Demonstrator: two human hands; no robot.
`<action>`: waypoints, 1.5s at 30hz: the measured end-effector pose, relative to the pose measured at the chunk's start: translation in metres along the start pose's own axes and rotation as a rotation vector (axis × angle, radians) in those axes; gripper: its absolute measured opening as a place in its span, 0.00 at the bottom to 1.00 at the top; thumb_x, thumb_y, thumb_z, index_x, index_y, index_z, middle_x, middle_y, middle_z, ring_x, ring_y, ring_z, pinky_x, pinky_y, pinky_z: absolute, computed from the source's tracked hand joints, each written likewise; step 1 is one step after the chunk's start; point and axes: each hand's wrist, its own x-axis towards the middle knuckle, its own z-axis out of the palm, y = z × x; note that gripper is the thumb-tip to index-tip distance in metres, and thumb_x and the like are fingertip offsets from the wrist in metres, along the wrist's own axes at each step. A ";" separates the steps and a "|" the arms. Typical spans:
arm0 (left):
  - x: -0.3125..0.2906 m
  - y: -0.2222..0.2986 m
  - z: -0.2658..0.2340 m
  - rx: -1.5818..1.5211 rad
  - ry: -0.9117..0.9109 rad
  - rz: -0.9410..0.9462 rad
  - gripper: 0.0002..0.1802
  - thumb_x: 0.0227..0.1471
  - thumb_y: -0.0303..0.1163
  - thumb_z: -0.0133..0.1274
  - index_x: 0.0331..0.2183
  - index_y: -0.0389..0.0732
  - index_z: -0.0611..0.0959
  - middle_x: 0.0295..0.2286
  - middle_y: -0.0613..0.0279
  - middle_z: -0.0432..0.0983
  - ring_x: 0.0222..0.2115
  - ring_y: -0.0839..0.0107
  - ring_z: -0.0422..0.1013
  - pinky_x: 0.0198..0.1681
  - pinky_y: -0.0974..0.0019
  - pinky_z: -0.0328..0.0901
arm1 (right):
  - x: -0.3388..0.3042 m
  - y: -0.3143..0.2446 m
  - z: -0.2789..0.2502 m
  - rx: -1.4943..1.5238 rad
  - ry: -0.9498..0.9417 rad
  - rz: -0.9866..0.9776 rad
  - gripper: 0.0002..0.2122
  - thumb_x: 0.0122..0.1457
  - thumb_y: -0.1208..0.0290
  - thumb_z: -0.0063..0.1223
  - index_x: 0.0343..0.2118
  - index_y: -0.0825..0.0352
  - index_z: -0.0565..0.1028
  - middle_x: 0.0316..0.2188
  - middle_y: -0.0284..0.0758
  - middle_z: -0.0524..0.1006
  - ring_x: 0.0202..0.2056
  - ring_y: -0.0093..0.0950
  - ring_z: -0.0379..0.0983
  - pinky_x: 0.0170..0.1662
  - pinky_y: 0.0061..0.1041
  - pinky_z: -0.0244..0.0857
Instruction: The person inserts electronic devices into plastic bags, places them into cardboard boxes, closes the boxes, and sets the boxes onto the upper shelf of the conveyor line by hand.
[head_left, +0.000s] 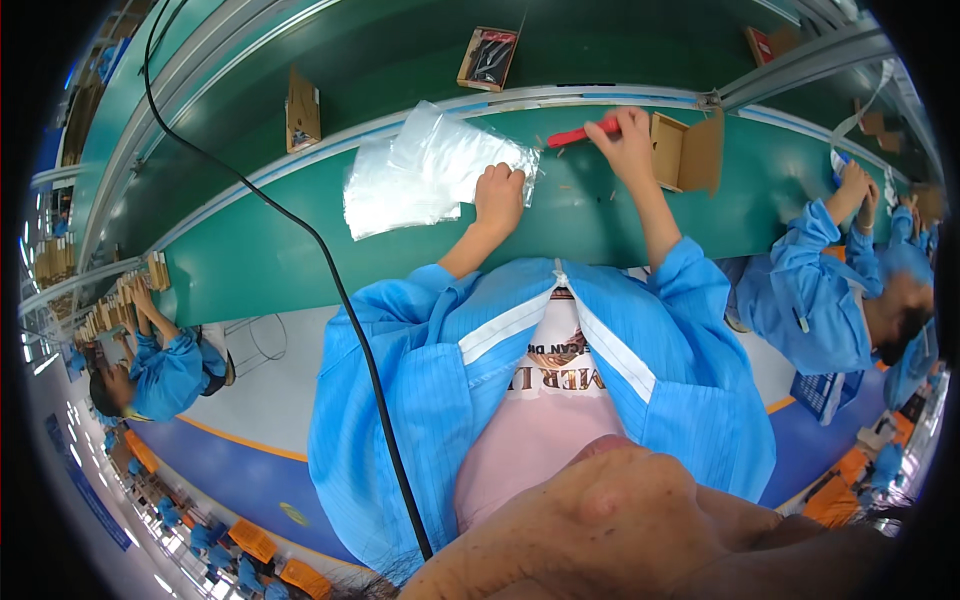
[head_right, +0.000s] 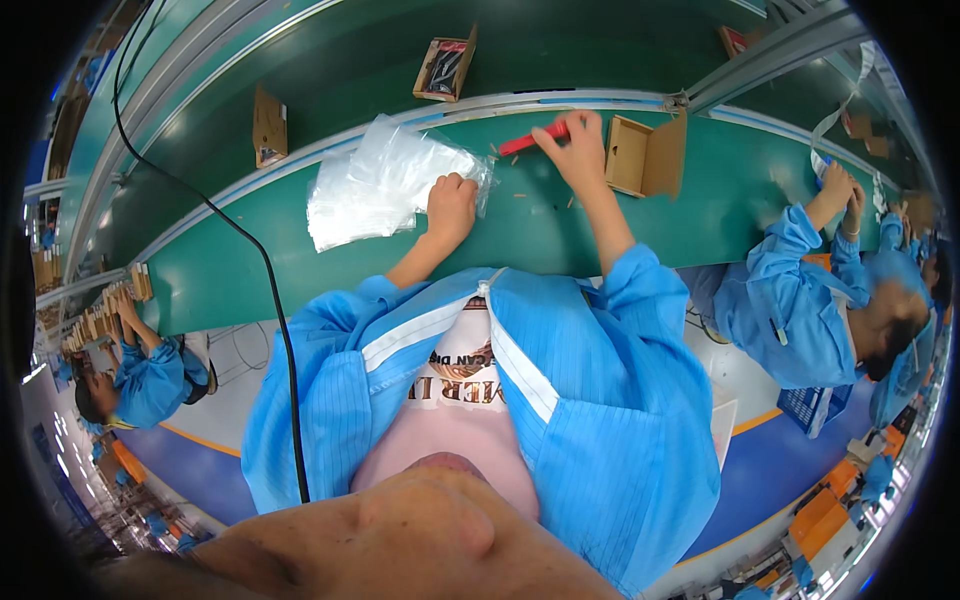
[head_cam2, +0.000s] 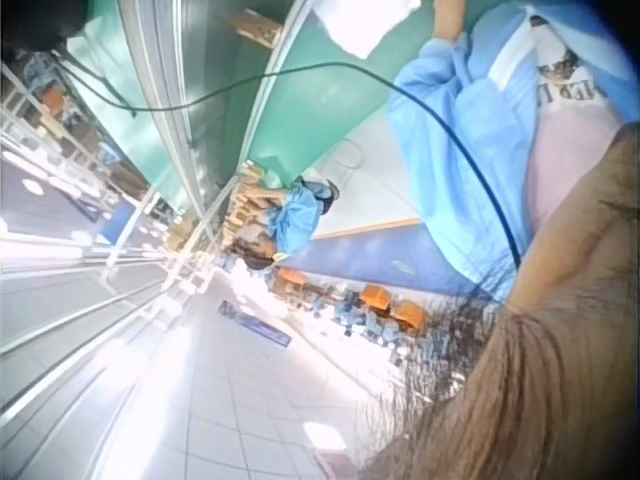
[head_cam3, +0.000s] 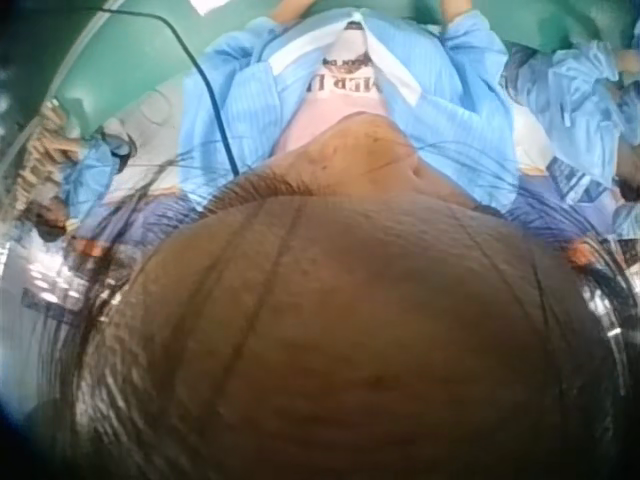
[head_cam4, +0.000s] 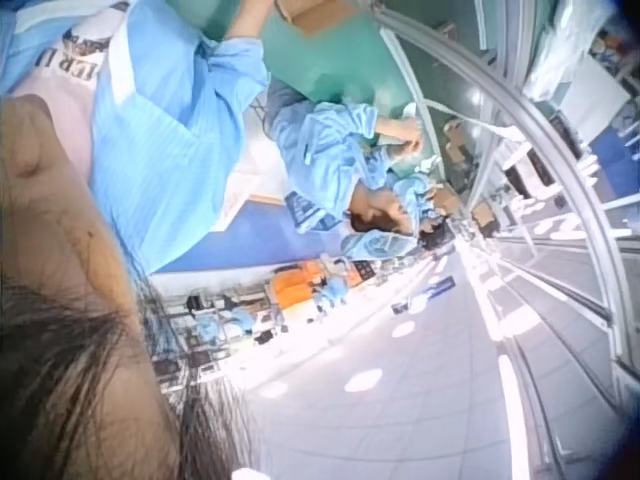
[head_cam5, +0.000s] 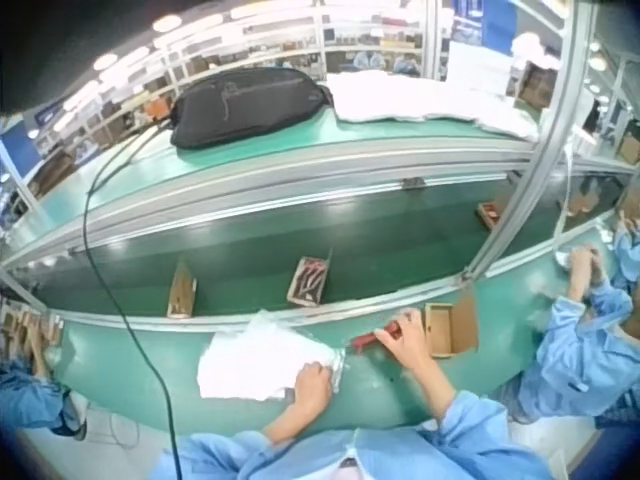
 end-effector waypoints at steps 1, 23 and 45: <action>-0.001 -0.001 0.001 -0.013 0.003 -0.005 0.01 0.36 0.24 0.50 0.20 0.40 0.75 0.21 0.57 0.66 0.25 0.57 0.64 0.27 0.57 0.60 | -0.011 0.003 -0.007 -0.001 -0.005 -0.001 0.21 0.43 0.57 0.62 0.36 0.68 0.73 0.37 0.45 0.69 0.36 0.39 0.68 0.38 0.33 0.65; 0.012 -0.022 0.011 -0.567 0.027 -0.763 0.07 0.50 0.27 0.47 0.28 0.35 0.77 0.28 0.50 0.74 0.28 0.56 0.70 0.32 0.62 0.64 | -0.114 -0.057 -0.001 0.124 -0.365 0.071 0.12 0.56 0.66 0.50 0.39 0.67 0.71 0.30 0.41 0.74 0.27 0.31 0.75 0.29 0.29 0.68; 0.020 0.069 -0.086 -0.471 0.010 0.331 0.12 0.39 0.31 0.54 0.29 0.36 0.75 0.28 0.55 0.68 0.31 0.58 0.67 0.34 0.62 0.62 | -0.087 -0.070 0.009 1.440 -0.324 1.106 0.10 0.57 0.73 0.48 0.40 0.72 0.67 0.29 0.35 0.73 0.29 0.21 0.71 0.29 0.19 0.68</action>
